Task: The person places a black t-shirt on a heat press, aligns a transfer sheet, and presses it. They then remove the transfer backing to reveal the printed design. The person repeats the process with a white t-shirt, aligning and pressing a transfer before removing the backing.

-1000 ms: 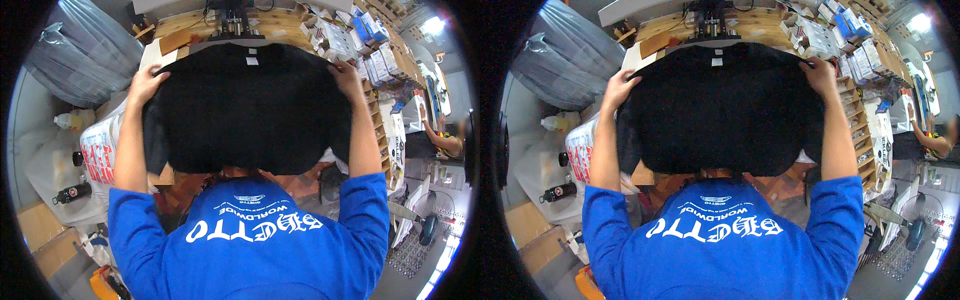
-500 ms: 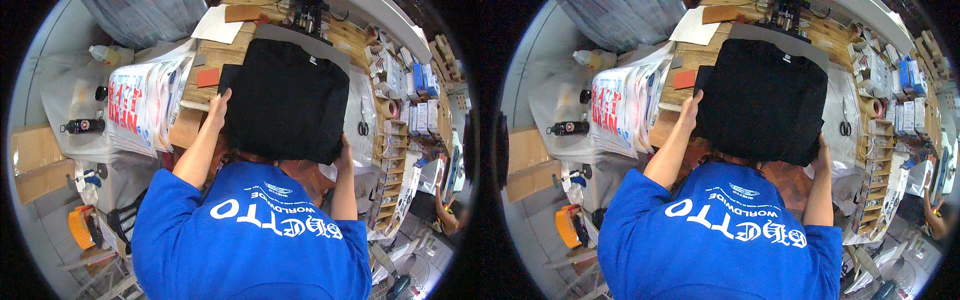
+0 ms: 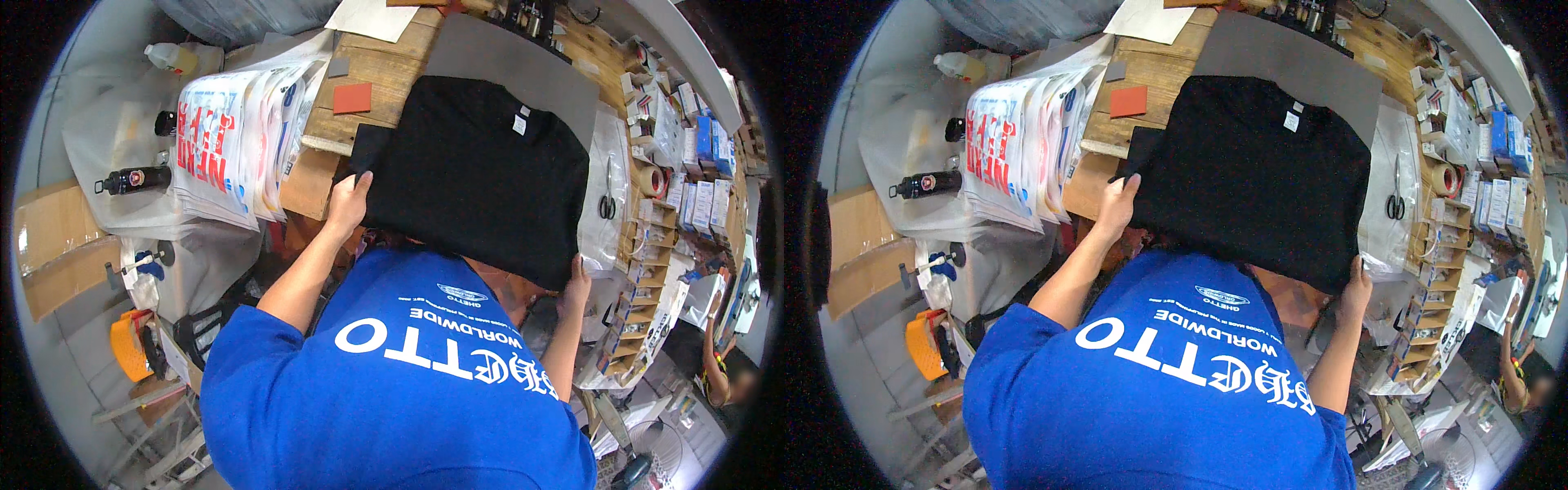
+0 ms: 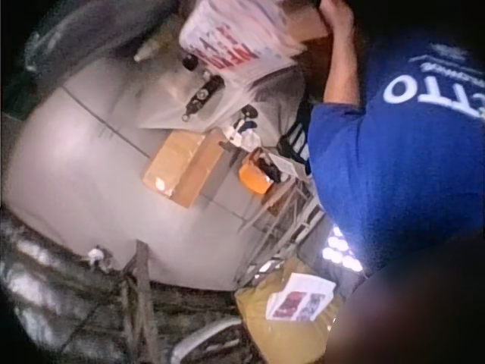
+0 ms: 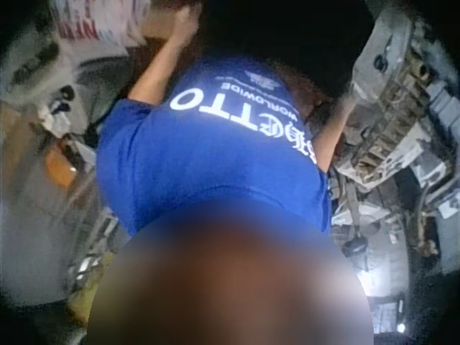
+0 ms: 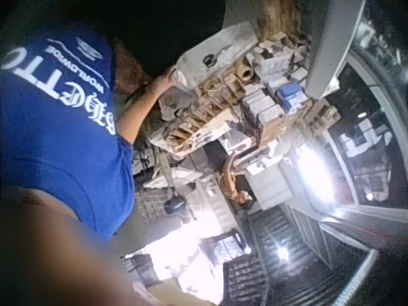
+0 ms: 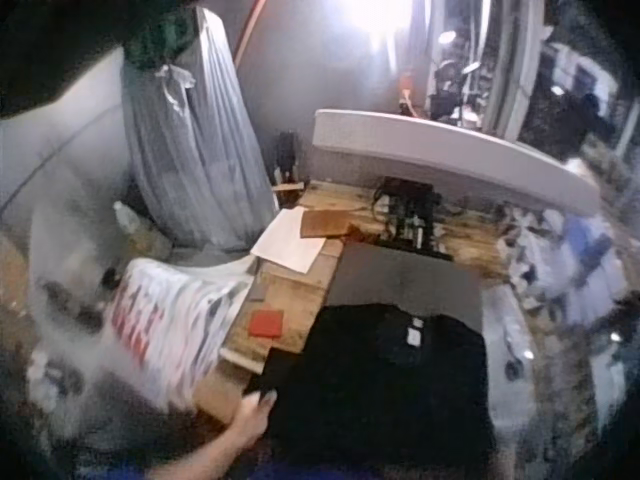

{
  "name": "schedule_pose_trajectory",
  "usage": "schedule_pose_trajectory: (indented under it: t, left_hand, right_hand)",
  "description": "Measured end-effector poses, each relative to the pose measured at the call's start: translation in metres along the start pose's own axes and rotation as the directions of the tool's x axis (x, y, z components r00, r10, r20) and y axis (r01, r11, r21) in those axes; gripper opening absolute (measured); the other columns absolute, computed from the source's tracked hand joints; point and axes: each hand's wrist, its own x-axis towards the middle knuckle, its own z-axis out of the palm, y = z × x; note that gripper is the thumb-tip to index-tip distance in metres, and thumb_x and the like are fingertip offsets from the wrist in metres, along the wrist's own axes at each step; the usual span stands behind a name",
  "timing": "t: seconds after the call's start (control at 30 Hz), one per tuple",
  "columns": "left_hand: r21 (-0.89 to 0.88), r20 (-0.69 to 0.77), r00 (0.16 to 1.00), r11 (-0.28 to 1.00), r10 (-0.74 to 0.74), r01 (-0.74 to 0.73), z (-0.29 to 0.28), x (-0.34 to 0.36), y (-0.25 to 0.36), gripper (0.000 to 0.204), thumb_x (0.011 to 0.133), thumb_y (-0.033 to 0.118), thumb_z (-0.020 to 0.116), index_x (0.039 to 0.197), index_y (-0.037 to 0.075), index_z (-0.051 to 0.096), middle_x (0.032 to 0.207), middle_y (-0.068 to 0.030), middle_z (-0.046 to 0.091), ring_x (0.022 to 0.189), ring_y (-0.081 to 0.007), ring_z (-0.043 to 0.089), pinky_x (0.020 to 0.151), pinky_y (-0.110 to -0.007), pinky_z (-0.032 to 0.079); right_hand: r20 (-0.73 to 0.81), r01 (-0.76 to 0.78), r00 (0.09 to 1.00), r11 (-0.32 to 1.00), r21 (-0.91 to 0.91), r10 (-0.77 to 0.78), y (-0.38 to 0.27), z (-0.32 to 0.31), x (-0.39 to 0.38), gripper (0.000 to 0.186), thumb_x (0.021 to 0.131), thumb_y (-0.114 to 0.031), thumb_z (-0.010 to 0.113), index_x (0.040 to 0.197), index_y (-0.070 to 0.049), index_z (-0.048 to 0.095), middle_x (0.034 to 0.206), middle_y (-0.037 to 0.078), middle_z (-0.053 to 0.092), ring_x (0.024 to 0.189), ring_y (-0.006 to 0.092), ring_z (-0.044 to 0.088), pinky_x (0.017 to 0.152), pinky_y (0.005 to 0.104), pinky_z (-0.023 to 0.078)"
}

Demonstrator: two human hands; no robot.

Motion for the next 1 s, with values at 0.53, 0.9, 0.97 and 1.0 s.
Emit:
schedule_pose_trajectory:
  t: [0.53, 0.9, 0.97, 1.0]
  left_hand:
    - [0.837, 0.239, 0.83, 0.327, 0.503, -0.439, -0.041, 0.218, 0.044, 0.083, 0.071, 0.023, 0.087, 0.143, 0.009, 0.049, 0.141, -0.0165, 0.054, 0.135, -0.0379, 0.046, 0.11, -0.049, 0.04]
    - [0.38, 0.122, 0.772, 0.689, 0.624, -0.617, 0.018, 0.212, 0.177, 0.035, 0.095, 0.011, 0.066, 0.127, -0.003, 0.065, 0.122, -0.0167, 0.071, 0.112, -0.0212, 0.067, 0.1, -0.032, 0.049]
    - [0.294, 0.17, 0.739, 0.682, 0.652, -0.669, 0.088, 0.203, 0.213, 0.032, 0.094, 0.013, 0.066, 0.124, 0.001, 0.068, 0.118, -0.0161, 0.072, 0.107, -0.0231, 0.068, 0.096, -0.032, 0.05]
    - [0.325, 0.235, 0.718, 0.643, 0.655, -0.693, 0.121, 0.202, 0.23, 0.032, 0.094, 0.013, 0.066, 0.124, 0.003, 0.069, 0.117, -0.0161, 0.072, 0.105, -0.0246, 0.069, 0.095, -0.033, 0.051]
  right_hand:
    - [0.311, 0.766, 0.315, 0.047, -0.641, -0.897, -0.099, 0.157, 0.007, 0.02, 0.085, -0.015, 0.074, 0.103, -0.006, 0.073, 0.128, 0.014, 0.064, 0.128, 0.0358, 0.053, 0.109, 0.0478, 0.039]
    - [0.667, 0.767, 0.5, -0.075, -0.637, -0.552, -0.194, 0.211, 0.085, 0.027, 0.087, -0.024, 0.073, 0.108, -0.008, 0.07, 0.105, 0.014, 0.069, 0.112, 0.0349, 0.062, 0.097, 0.0559, 0.044]
    - [0.668, 0.806, 0.458, -0.044, -0.591, -0.587, -0.2, 0.207, 0.078, 0.026, 0.085, -0.025, 0.074, 0.105, -0.009, 0.072, 0.105, 0.011, 0.07, 0.11, 0.033, 0.064, 0.094, 0.0542, 0.045]
    - [0.661, 0.825, 0.427, -0.032, -0.564, -0.617, -0.203, 0.206, 0.075, 0.025, 0.084, -0.026, 0.074, 0.104, -0.01, 0.073, 0.105, 0.009, 0.071, 0.11, 0.0321, 0.064, 0.092, 0.0533, 0.046]
